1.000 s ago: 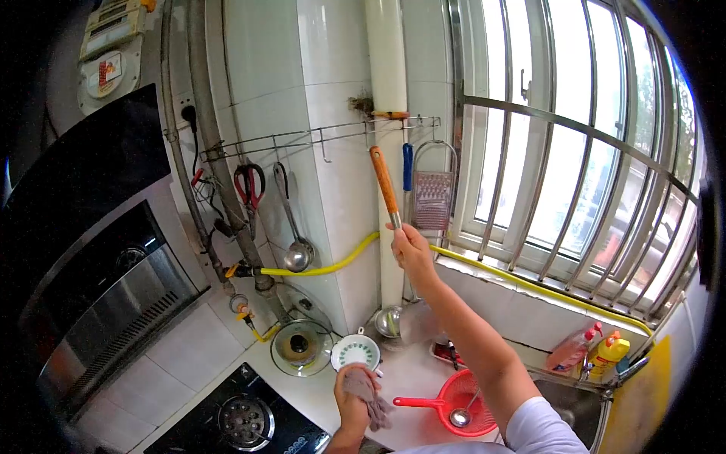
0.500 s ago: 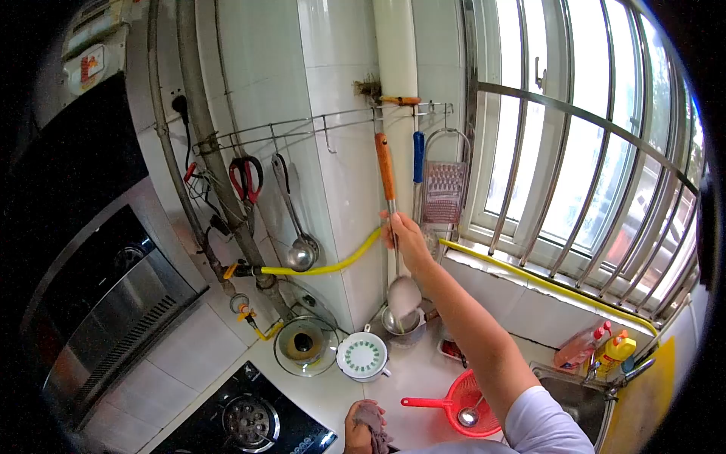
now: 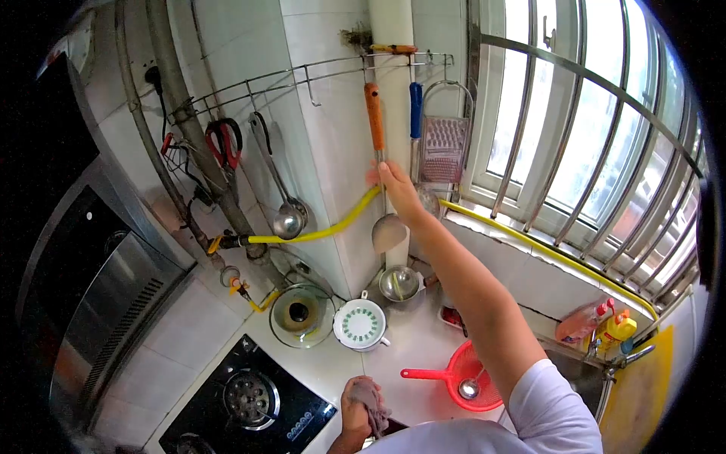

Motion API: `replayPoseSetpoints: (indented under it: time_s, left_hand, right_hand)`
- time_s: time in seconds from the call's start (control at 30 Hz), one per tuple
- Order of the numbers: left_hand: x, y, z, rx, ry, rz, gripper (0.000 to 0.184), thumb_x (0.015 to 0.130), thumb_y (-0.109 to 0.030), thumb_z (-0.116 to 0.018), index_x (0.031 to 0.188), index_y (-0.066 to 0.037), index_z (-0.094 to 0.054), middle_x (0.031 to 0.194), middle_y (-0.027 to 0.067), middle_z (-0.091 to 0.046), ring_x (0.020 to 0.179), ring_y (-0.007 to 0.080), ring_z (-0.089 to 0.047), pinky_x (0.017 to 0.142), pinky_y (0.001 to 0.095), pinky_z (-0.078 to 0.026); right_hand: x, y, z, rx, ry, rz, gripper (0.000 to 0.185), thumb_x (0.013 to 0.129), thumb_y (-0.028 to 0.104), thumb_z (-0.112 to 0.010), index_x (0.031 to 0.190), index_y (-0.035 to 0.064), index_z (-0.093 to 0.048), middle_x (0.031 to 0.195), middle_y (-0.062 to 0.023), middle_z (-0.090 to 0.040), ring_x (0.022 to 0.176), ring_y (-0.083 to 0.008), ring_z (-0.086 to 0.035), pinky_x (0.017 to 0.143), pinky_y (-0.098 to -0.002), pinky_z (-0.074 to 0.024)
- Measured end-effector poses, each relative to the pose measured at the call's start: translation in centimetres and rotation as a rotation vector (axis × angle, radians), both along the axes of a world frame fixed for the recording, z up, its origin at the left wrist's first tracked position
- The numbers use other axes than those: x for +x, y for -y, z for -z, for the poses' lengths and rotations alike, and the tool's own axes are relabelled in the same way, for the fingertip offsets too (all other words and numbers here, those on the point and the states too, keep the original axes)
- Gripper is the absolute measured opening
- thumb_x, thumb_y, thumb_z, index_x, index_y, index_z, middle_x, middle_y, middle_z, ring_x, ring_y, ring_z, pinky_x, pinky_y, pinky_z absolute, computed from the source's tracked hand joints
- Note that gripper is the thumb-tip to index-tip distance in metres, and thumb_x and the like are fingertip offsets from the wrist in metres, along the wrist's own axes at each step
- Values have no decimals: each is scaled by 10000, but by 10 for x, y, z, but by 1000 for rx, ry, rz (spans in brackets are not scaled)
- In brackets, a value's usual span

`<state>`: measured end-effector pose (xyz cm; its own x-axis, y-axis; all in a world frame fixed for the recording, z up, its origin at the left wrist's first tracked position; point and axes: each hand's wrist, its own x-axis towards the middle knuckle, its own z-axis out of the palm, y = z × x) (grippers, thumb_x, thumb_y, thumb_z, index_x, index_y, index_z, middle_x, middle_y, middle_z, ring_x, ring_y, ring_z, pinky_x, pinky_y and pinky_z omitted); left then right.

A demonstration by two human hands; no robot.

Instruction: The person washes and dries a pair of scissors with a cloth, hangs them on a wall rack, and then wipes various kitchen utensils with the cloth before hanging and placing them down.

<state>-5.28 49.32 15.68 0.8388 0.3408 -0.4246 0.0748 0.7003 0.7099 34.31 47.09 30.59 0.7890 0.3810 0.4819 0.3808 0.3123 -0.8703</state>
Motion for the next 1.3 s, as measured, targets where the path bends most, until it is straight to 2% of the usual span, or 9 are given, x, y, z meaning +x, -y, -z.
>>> replayPoseSetpoints:
  time_s: [0.27,0.53,0.6,0.67,0.73,0.9,1.1,1.23,1.3]
  left_hand:
    - [-9,12,0,13,58,41,185,876,-78,-405,1044,-54,-478,834,112,-557,603,161,-537,481,275,-462]
    - [-28,29,13,234,67,352,293,854,-104,-452,1140,-48,-481,991,130,-559,892,212,-558,724,313,-485]
    - [-31,27,21,1224,318,516,322,804,-85,-509,1123,-49,-536,1003,121,-559,936,246,-548,825,333,-453]
    - [-30,39,-13,1601,71,602,457,710,-39,-553,1162,-101,-560,1018,167,-534,977,325,-527,878,377,-407]
    - [-27,45,-21,1409,-200,691,443,746,-60,-551,1187,-103,-551,1085,151,-555,998,303,-550,889,358,-420]
    - [-29,37,14,300,7,378,441,901,-265,-458,1255,-3,-467,1213,99,-534,1128,216,-505,976,342,-381]
    - [-21,60,4,224,320,307,498,898,-316,-451,1309,-38,-400,1286,90,-464,1185,223,-447,996,380,-356]
    - [-25,61,26,142,272,183,516,888,-361,-456,1294,-45,-417,1264,109,-484,1171,243,-465,986,403,-372]
    - [-23,70,20,13,320,198,521,878,-320,-469,1284,-2,-397,1247,143,-498,1115,284,-514,917,437,-453]
  right_hand:
    - [-69,60,10,199,112,211,398,931,233,-480,1248,-4,-431,1109,-123,-532,1044,-179,-500,892,-316,-423]
    - [-166,246,120,-142,-212,172,200,908,122,-507,1052,1,-576,809,-46,-594,694,-88,-553,571,-217,-475]
    - [-181,293,144,-162,-285,235,195,905,119,-508,1042,0,-580,804,-44,-592,687,-89,-552,581,-221,-481]
    - [-206,326,160,-184,-379,311,190,903,117,-508,1032,-1,-584,800,-42,-591,680,-90,-552,591,-225,-487]
    - [-227,358,167,-286,-400,464,193,902,108,-503,1035,-7,-581,801,-43,-589,684,-92,-554,597,-230,-497]
    - [-264,396,224,-420,-448,531,179,866,82,-521,990,-6,-615,736,-47,-625,634,-90,-571,588,-243,-489]
    - [-284,361,267,-955,-438,442,280,803,224,-584,993,19,-603,905,-210,-636,885,-352,-607,761,-400,-476]
    - [-265,333,314,-1000,-475,522,278,811,245,-594,960,10,-599,822,-207,-634,810,-316,-631,710,-383,-489]
    - [-260,322,326,-646,-897,468,277,826,263,-596,915,1,-597,731,-184,-613,695,-275,-625,638,-367,-485]
